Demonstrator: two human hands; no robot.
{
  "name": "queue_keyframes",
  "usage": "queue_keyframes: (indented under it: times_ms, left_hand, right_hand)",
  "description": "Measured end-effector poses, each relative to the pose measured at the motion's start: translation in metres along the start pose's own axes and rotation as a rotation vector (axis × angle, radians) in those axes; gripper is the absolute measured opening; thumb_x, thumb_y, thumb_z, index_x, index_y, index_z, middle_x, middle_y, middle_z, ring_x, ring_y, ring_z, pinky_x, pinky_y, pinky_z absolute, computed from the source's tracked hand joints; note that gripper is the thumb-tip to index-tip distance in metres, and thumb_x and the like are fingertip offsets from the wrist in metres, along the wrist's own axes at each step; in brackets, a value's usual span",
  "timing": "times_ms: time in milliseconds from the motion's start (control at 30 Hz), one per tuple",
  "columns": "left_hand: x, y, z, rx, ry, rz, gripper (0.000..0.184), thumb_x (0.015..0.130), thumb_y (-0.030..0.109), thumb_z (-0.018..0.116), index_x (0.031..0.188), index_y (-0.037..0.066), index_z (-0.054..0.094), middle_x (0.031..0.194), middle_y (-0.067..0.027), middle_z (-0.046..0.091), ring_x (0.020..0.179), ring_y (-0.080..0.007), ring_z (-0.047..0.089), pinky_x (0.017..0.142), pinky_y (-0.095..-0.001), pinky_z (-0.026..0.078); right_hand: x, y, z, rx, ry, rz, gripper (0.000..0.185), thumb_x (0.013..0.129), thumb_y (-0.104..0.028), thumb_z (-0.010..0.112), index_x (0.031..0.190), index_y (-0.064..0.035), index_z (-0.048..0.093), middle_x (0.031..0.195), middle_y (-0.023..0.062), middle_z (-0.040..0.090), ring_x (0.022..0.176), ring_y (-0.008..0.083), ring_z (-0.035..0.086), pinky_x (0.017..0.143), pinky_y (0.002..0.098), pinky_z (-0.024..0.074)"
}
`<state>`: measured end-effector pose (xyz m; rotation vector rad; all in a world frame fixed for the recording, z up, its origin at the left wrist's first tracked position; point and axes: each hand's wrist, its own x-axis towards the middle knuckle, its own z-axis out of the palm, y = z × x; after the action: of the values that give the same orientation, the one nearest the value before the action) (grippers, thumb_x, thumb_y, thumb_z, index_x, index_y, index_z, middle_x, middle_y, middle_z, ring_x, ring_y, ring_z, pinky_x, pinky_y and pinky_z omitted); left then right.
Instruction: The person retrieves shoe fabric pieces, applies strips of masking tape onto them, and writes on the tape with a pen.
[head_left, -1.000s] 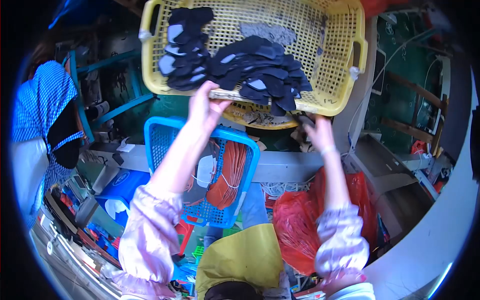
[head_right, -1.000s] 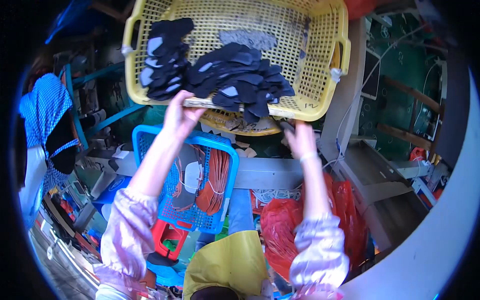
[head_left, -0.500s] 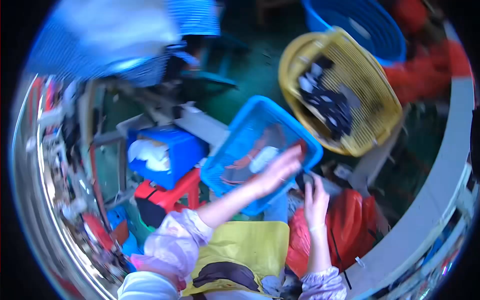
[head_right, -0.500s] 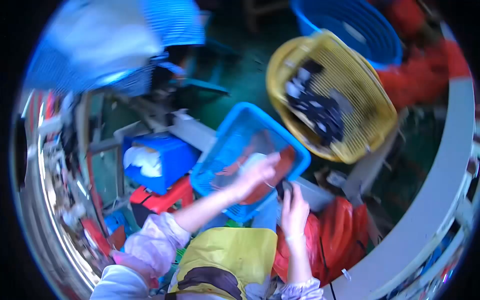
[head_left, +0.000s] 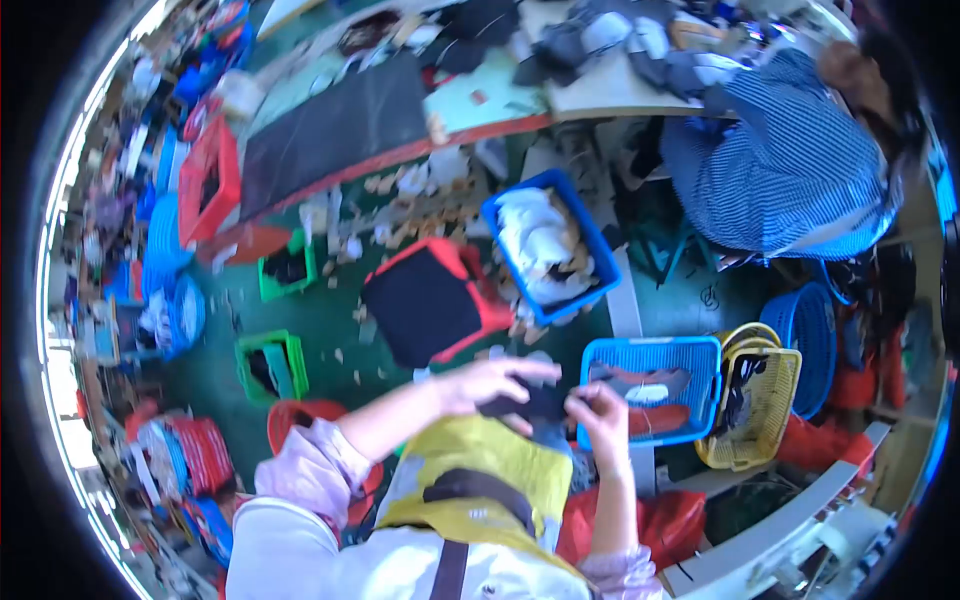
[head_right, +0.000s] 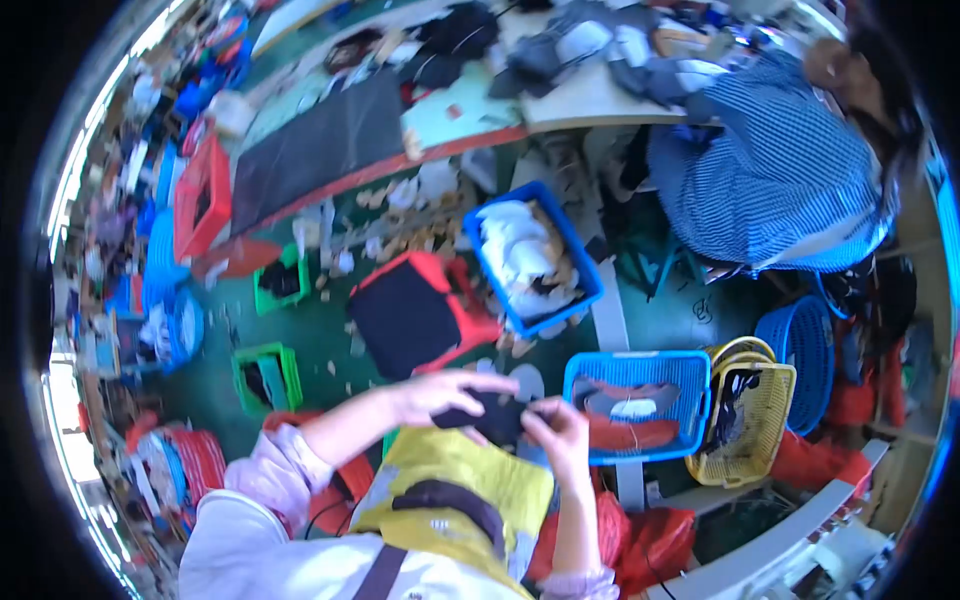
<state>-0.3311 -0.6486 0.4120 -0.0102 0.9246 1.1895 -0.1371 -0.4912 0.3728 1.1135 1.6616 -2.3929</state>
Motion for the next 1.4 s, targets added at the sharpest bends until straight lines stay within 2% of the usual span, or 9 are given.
queue_keyframes:
  times_ms: [100, 200, 333, 500, 667, 800, 1067, 1200, 1400]
  left_hand:
    - [-0.097, 0.042, -0.024, -0.236, -0.089, 0.099, 0.066, 0.091, -0.007, 0.045, 0.155, 0.006, 0.034, 0.141, -0.0218, 0.054, 0.113, -0.0353, 0.066, 0.096, -0.0509, 0.058]
    - [-0.168, 0.055, -0.034, -0.259, -0.038, 0.266, 0.066, 0.09, -0.007, 0.049, 0.154, 0.003, 0.036, 0.143, -0.0218, 0.053, 0.116, -0.0358, 0.065, 0.091, -0.048, 0.06]
    - [-0.247, 0.069, -0.025, -0.032, 0.153, 0.527, 0.064, 0.093, -0.005, 0.046, 0.155, 0.005, 0.036, 0.136, -0.0217, 0.058, 0.114, -0.0322, 0.066, 0.09, -0.0456, 0.061]
    - [-0.303, 0.071, -0.02, 0.065, 0.26, 0.656, 0.063, 0.093, -0.004, 0.048, 0.154, 0.005, 0.037, 0.135, -0.0209, 0.06, 0.109, -0.0319, 0.068, 0.084, -0.0414, 0.063]
    - [-0.356, 0.068, -0.064, 0.026, 0.344, 0.72, 0.07, 0.09, -0.007, 0.051, 0.156, 0.004, 0.031, 0.133, -0.0223, 0.06, 0.105, -0.0357, 0.07, 0.075, -0.042, 0.065]
    - [-0.405, 0.067, -0.123, -0.049, 0.34, 0.734, 0.07, 0.09, -0.007, 0.051, 0.156, 0.004, 0.03, 0.13, -0.0232, 0.061, 0.102, -0.0402, 0.071, 0.072, -0.0413, 0.065]
    - [-0.504, 0.094, -0.275, -0.173, 0.337, 0.727, 0.069, 0.091, -0.006, 0.051, 0.156, 0.005, 0.031, 0.126, -0.0243, 0.062, 0.101, -0.046, 0.07, 0.069, -0.04, 0.065]
    - [-0.517, 0.115, -0.324, -0.132, 0.31, 0.714, 0.068, 0.091, -0.006, 0.051, 0.155, 0.006, 0.033, 0.127, -0.0237, 0.062, 0.1, -0.0452, 0.07, 0.07, -0.04, 0.065]
    - [-0.461, 0.112, -0.395, -0.189, 0.287, 0.655, 0.066, 0.09, -0.006, 0.051, 0.153, 0.007, 0.038, 0.138, -0.0225, 0.054, 0.1, -0.0423, 0.07, 0.077, -0.0388, 0.064]
  right_hand:
    - [-0.009, -0.073, 0.066, -0.069, -0.022, -0.042, 0.021, 0.09, -0.003, 0.069, 0.11, 0.0, 0.061, 0.082, 0.007, 0.066, 0.061, 0.0128, 0.061, 0.066, 0.023, 0.0539]
    - [-0.008, -0.107, 0.116, 0.094, -0.14, -0.145, 0.014, 0.095, -0.001, 0.064, 0.108, -0.0003, 0.061, 0.08, 0.0072, 0.067, 0.064, 0.0151, 0.065, 0.065, 0.024, 0.0544]
    - [-0.012, -0.129, 0.167, 0.243, -0.333, -0.205, 0.009, 0.099, -0.001, 0.059, 0.107, 0.0006, 0.061, 0.081, 0.0089, 0.068, 0.066, 0.0173, 0.069, 0.064, 0.0247, 0.0552]
    - [-0.015, -0.155, 0.212, 0.179, -0.442, -0.287, 0.009, 0.101, -0.003, 0.058, 0.107, 0.0015, 0.061, 0.083, 0.0112, 0.069, 0.065, 0.0186, 0.07, 0.065, 0.0245, 0.0556]
    - [0.003, -0.165, 0.278, 0.19, -0.575, -0.154, 0.01, 0.1, -0.004, 0.058, 0.107, 0.0018, 0.062, 0.082, 0.012, 0.069, 0.063, 0.0195, 0.069, 0.063, 0.0255, 0.0561]
    - [0.026, -0.159, 0.352, 0.126, -0.639, -0.155, 0.011, 0.1, -0.005, 0.056, 0.108, 0.0016, 0.061, 0.086, 0.0129, 0.069, 0.058, 0.02, 0.068, 0.059, 0.0249, 0.0563]
    - [0.07, -0.145, 0.528, 0.091, -0.588, -0.111, 0.01, 0.1, -0.004, 0.057, 0.108, 0.0001, 0.062, 0.084, 0.0118, 0.068, 0.056, 0.0186, 0.068, 0.057, 0.0235, 0.056]
    - [0.1, -0.134, 0.566, 0.075, -0.571, -0.093, 0.01, 0.1, -0.005, 0.058, 0.107, -0.0001, 0.062, 0.079, 0.0108, 0.068, 0.06, 0.0185, 0.068, 0.06, 0.024, 0.0563]
    - [0.151, -0.099, 0.564, -0.043, -0.441, -0.086, 0.009, 0.099, -0.007, 0.06, 0.106, -0.0017, 0.063, 0.08, 0.0082, 0.068, 0.063, 0.0167, 0.069, 0.061, 0.023, 0.056]
